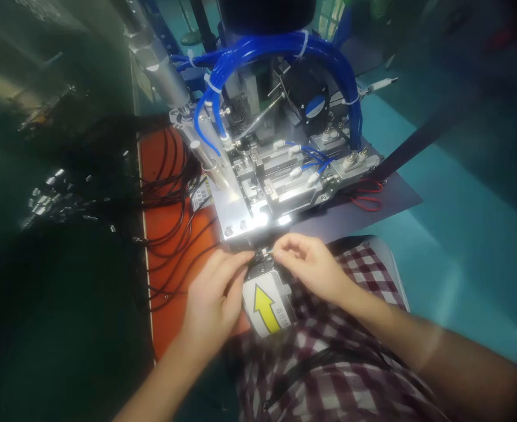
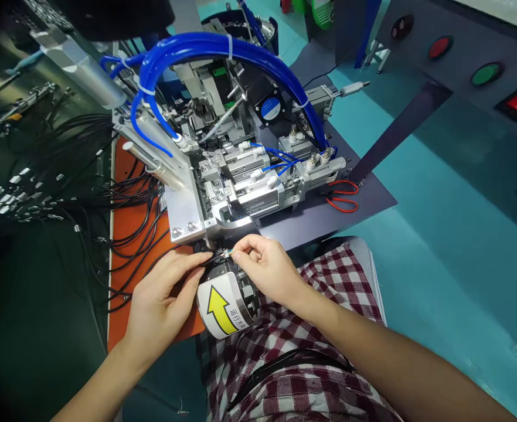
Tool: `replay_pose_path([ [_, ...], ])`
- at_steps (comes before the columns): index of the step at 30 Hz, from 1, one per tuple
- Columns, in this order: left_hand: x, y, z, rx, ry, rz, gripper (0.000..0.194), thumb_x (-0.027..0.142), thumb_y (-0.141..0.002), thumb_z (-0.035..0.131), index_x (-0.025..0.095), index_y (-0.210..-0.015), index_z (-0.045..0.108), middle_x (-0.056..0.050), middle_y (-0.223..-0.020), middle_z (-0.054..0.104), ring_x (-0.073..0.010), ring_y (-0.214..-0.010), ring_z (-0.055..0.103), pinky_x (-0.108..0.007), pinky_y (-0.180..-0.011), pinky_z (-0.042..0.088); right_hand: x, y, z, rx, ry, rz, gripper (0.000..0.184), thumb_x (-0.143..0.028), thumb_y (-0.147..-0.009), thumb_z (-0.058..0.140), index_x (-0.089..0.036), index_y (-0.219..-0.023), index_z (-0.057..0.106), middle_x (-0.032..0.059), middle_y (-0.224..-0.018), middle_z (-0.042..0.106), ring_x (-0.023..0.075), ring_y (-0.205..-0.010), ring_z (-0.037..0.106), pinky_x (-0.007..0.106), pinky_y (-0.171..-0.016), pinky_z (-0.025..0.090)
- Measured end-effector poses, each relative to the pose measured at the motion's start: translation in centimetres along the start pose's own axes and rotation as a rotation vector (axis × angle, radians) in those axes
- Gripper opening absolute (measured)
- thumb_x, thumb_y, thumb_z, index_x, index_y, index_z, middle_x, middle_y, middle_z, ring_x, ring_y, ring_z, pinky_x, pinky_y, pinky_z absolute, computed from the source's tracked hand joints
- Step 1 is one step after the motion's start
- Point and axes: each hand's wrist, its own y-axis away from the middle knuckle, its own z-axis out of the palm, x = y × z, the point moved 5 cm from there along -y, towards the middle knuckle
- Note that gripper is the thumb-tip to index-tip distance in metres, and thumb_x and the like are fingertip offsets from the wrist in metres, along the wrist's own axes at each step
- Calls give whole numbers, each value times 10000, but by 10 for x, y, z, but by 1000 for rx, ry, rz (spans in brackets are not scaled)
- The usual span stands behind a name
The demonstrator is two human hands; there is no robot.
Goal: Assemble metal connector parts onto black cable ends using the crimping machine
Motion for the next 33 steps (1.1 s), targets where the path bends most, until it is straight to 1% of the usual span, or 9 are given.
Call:
replay_pose_path([
  [3,-2,3,1,-29,-17,39,258,37,-882,531,154,-1075,655,-33,-914,617,-103,-828,579,-199,-723,474,3,0,1,10,-37,12,123,-274,-821,598,-162,-770,606,8,-710,570,126,-606,490,259,-546,384],
  [5,-3,4,1,-25,-76,69,273,31,-877,530,157,-1083,657,-22,-881,599,-88,-762,562,-180,-652,458,5,1,2,25,-45,15,124,-274,-817,598,-160,-768,602,14,-721,579,132,-624,505,267,-569,401],
  [7,-3,5,2,-18,-121,97,281,31,-877,524,149,-1095,657,-23,-875,589,-85,-739,556,-177,-624,451,7,0,2,34,-42,21,126,-277,-817,599,-159,-772,601,13,-713,578,134,-621,507,270,-572,407],
  [11,-4,5,2,-29,-178,137,276,39,-886,503,118,-1108,646,-51,-918,605,-112,-786,581,-200,-665,479,5,-2,2,28,-27,25,131,-280,-818,604,-159,-768,604,9,-701,574,134,-618,509,272,-574,413],
  [17,1,3,3,-55,-355,279,295,25,-886,453,78,-1109,639,-79,-861,634,-142,-695,595,-233,-553,457,3,-4,4,13,-20,6,136,-274,-827,602,-163,-749,598,6,-709,575,137,-647,519,283,-620,430],
  [21,2,2,4,-50,-411,335,305,22,-888,440,85,-1112,637,-84,-847,660,-158,-709,622,-239,-561,459,4,-5,3,5,4,-8,123,-257,-833,599,-164,-753,599,13,-741,590,145,-689,541,292,-665,447],
  [27,5,-1,3,-36,-468,370,303,40,-902,433,113,-1107,644,-67,-790,668,-134,-606,578,-231,-514,413,4,-6,1,-15,48,-36,127,-266,-857,583,-172,-773,592,5,-730,582,138,-661,535,280,-632,447],
  [33,5,-2,4,-22,-485,385,274,57,-908,449,108,-1087,651,-76,-804,685,-144,-616,591,-240,-518,410,3,-6,-1,1,138,-87,122,-258,-866,566,-179,-776,586,-11,-679,556,126,-603,503,261,-566,422],
])
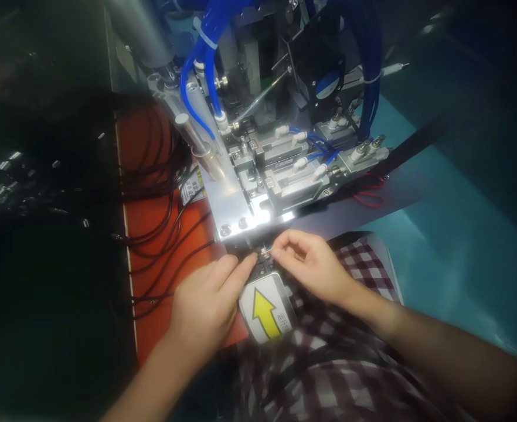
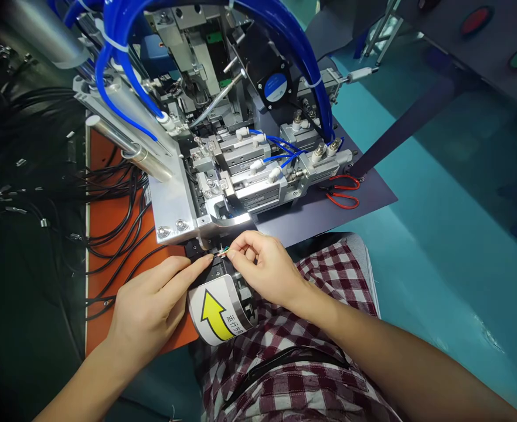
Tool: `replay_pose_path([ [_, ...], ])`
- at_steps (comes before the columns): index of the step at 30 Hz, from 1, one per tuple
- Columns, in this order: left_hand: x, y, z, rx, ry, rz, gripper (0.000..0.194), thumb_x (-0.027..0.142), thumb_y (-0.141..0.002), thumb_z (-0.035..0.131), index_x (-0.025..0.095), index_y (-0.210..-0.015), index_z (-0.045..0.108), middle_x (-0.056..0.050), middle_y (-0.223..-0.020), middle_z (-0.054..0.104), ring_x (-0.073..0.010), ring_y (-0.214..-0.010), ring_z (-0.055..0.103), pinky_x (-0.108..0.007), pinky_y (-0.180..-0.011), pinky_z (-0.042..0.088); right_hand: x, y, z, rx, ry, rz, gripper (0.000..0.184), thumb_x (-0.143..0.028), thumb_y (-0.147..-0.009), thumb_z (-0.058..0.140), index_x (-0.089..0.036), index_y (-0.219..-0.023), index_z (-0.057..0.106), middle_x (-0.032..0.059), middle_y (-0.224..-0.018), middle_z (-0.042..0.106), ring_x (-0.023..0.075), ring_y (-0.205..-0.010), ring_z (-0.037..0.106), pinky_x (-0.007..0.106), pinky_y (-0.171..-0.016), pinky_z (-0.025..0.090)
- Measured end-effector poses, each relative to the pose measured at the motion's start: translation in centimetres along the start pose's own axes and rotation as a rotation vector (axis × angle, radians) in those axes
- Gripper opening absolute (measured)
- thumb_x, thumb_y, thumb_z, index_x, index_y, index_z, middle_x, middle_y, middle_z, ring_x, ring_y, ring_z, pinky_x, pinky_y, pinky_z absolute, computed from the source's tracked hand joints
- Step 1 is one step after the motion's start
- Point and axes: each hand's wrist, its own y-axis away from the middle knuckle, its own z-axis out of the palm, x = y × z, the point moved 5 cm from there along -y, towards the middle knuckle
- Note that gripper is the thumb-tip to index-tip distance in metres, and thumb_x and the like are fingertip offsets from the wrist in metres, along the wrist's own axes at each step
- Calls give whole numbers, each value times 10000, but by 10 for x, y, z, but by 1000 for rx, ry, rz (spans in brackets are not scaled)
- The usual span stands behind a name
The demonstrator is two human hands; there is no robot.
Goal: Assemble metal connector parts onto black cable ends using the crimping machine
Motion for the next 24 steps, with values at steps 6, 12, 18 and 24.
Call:
replay_pose_path([
  [6,0,1,1,18,3,14,264,44,-898,466,95,-1086,645,-86,-800,687,-161,-643,617,-252,-543,432,-8,0,-1,49,130,-82,110,-207,-852,559,-175,-752,590,-11,-665,552,124,-588,497,258,-545,403],
  [12,-2,2,2,7,22,17,272,69,-919,438,117,-1109,625,-70,-798,676,-141,-639,608,-234,-546,439,-7,2,0,93,128,-92,103,-202,-851,553,-173,-760,592,2,-692,575,125,-591,509,254,-542,411],
  [18,-3,1,2,-8,21,6,281,69,-918,425,116,-1094,639,-67,-783,665,-133,-607,587,-230,-529,432,-4,2,-1,52,97,-33,90,-235,-853,566,-179,-799,611,1,-692,589,121,-572,505,248,-528,408],
  [24,-2,2,4,-11,42,-1,285,62,-912,436,100,-1097,651,-72,-773,654,-138,-620,588,-229,-532,433,-8,4,-5,131,77,-45,85,-257,-807,635,-172,-818,634,-14,-665,568,85,-493,430,228,-465,349],
])
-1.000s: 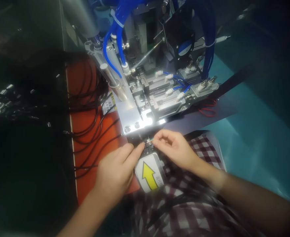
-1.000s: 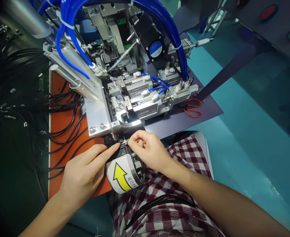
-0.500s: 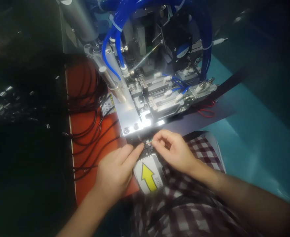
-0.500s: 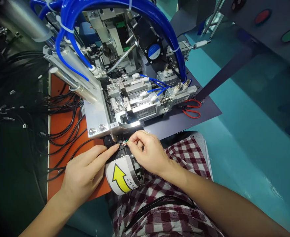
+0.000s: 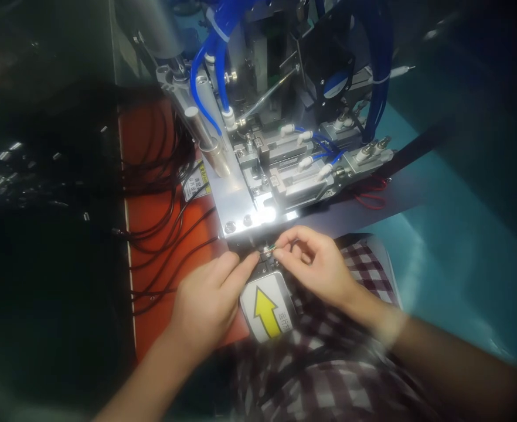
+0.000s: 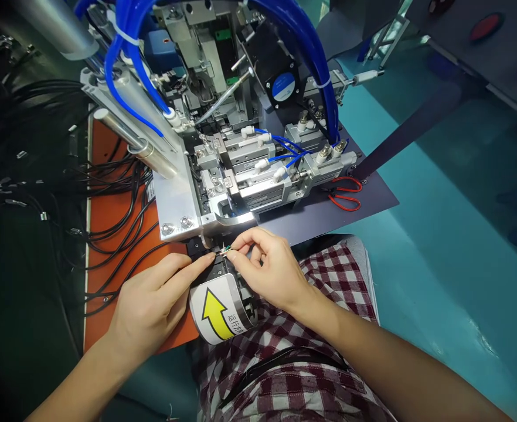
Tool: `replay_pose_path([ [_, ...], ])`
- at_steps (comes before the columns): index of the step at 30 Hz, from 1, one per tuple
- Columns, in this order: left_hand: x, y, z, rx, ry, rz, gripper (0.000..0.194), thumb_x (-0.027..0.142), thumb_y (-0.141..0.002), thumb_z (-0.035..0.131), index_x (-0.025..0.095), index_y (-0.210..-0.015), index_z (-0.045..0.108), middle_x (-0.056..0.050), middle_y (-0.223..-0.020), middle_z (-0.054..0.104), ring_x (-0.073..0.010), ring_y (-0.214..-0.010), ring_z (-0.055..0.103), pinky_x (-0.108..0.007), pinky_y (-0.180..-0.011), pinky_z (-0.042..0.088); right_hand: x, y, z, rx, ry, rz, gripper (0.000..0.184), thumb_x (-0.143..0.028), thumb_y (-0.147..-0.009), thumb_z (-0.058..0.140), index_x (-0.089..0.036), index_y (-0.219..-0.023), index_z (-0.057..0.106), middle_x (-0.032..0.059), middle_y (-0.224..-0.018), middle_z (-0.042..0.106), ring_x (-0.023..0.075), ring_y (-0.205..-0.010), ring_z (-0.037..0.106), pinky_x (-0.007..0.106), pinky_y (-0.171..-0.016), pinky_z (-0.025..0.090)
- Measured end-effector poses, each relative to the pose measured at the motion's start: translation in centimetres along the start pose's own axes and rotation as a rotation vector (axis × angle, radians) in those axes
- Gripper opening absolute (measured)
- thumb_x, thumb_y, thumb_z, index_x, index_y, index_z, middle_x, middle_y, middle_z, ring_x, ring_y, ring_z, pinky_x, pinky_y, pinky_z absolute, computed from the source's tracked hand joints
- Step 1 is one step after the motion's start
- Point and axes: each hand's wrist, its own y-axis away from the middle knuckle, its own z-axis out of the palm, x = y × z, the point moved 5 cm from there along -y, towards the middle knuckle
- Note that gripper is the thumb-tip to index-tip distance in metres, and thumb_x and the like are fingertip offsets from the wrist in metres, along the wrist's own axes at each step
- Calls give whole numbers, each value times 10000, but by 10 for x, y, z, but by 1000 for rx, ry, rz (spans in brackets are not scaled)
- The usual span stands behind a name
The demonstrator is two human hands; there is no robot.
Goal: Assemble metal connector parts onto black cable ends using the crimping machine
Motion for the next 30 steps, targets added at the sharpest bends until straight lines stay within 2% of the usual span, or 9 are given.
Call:
replay_pose_path([
  [3,0,0,0,-1,9,-3,285,56,-905,444,94,-1092,656,-77,-770,653,-143,-614,580,-234,-524,425,3,-2,3,-14,-51,52,95,-264,-795,636,-171,-779,634,-7,-663,567,96,-511,438,234,-469,353],
  [10,-1,1,-1,-5,7,-12,285,61,-912,432,100,-1106,637,-65,-770,648,-134,-602,565,-230,-517,414,4,-5,8,-75,-229,229,134,-304,-771,641,-175,-742,620,12,-676,607,142,-605,545,260,-536,441],
  [20,-1,2,0,-8,16,-10,285,72,-921,431,122,-1141,606,-54,-771,643,-131,-617,570,-231,-526,419,7,-2,10,-56,-274,286,151,-311,-783,642,-177,-723,606,-22,-612,547,117,-553,487,239,-508,406],
  [27,-2,3,0,-31,-7,-6,285,91,-928,428,131,-1160,590,-54,-780,640,-129,-606,564,-234,-513,416,5,-2,9,-28,-180,189,112,-263,-795,618,-181,-728,581,-22,-640,542,115,-572,479,239,-528,397],
  [30,-2,3,0,-26,-6,-3,282,92,-929,431,136,-1162,584,-54,-789,641,-129,-617,572,-231,-519,417,5,-4,10,-66,-209,259,115,-255,-778,620,-174,-704,584,-45,-572,491,97,-514,429,220,-470,345],
])
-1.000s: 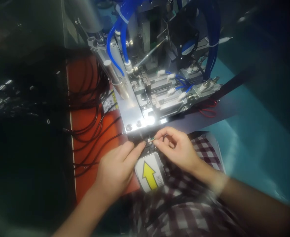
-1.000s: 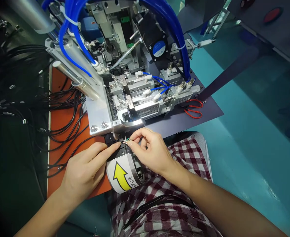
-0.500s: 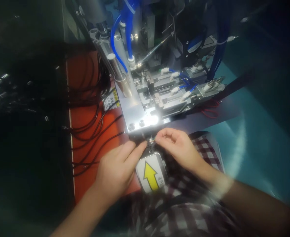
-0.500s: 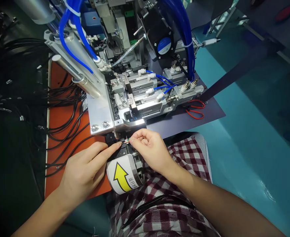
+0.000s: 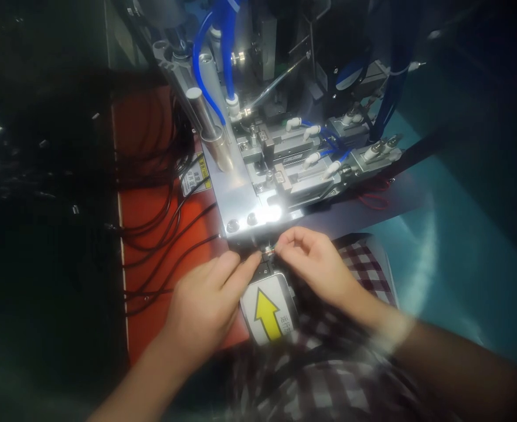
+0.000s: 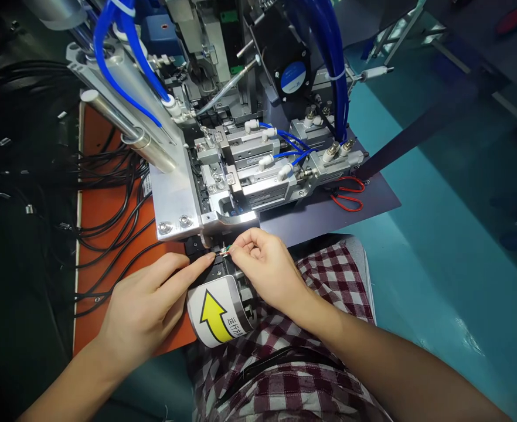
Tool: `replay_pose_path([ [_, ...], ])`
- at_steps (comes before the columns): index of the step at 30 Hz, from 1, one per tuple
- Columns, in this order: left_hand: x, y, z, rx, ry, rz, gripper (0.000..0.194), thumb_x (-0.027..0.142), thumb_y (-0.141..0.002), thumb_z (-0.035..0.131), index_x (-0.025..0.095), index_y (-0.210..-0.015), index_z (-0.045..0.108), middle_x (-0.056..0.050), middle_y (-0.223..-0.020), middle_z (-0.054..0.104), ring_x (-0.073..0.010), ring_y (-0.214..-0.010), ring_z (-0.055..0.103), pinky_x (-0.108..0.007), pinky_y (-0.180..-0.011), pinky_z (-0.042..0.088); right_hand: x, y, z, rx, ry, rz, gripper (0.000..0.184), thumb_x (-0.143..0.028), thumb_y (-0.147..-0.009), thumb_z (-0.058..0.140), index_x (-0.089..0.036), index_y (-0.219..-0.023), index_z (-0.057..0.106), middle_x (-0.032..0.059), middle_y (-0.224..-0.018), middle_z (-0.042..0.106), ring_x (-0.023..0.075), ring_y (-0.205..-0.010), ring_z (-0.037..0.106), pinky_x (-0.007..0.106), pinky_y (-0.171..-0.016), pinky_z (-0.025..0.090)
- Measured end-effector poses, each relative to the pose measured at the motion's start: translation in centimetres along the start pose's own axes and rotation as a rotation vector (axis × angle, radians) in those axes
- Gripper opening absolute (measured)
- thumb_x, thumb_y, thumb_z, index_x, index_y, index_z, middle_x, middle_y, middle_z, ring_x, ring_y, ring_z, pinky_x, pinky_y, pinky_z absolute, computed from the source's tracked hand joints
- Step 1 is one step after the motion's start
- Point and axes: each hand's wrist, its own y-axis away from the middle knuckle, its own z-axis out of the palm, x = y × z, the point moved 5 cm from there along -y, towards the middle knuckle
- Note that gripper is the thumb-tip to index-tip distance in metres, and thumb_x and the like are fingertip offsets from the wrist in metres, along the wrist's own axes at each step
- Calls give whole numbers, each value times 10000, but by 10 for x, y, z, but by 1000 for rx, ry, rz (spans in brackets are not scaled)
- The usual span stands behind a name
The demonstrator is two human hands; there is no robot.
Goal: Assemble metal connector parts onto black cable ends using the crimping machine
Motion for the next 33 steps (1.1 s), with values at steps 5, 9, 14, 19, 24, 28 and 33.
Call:
replay_pose_path([
  [5,0,0,1,11,12,5,276,81,-924,436,118,-1151,588,-60,-789,640,-136,-615,571,-237,-509,407,-3,1,-6,16,7,18,137,-289,-788,628,-160,-746,611,-57,-548,458,79,-472,379,211,-428,282],
  [9,0,0,1,6,22,0,277,89,-929,428,115,-1145,599,-57,-786,635,-139,-609,561,-241,-504,404,-9,3,-6,63,82,-82,124,-280,-794,635,-159,-770,631,9,-699,584,120,-598,507,230,-491,371],
  [14,0,0,0,6,36,-8,287,72,-913,448,98,-1141,619,-60,-773,624,-145,-600,544,-250,-497,397,-10,-1,-2,44,82,-96,126,-268,-783,650,-153,-741,622,31,-735,618,143,-642,556,266,-580,450],
  [19,-1,0,1,1,44,-6,293,70,-903,464,100,-1136,637,-61,-778,623,-152,-605,549,-255,-500,402,-12,-1,-6,3,164,-196,89,-223,-815,613,-157,-856,656,51,-818,657,165,-705,603,273,-599,476],
  [24,0,0,1,5,40,-14,286,78,-906,460,99,-1120,649,-65,-781,631,-157,-612,556,-258,-509,412,-16,3,-9,10,296,-396,123,-158,-823,606,-165,-926,672,55,-884,663,168,-770,624,257,-603,484],
  [28,0,1,1,7,46,-19,285,76,-902,472,106,-1127,645,-60,-778,629,-156,-617,557,-256,-515,414,-18,6,-10,66,383,-490,110,-136,-821,612,-155,-915,667,36,-842,641,123,-661,585,235,-553,459],
  [33,0,0,1,17,52,-18,280,77,-904,474,96,-1129,640,-67,-787,638,-155,-614,563,-258,-514,416,-21,9,-10,96,422,-533,46,-118,-810,616,-148,-805,650,4,-743,603,84,-560,507,220,-513,414],
])
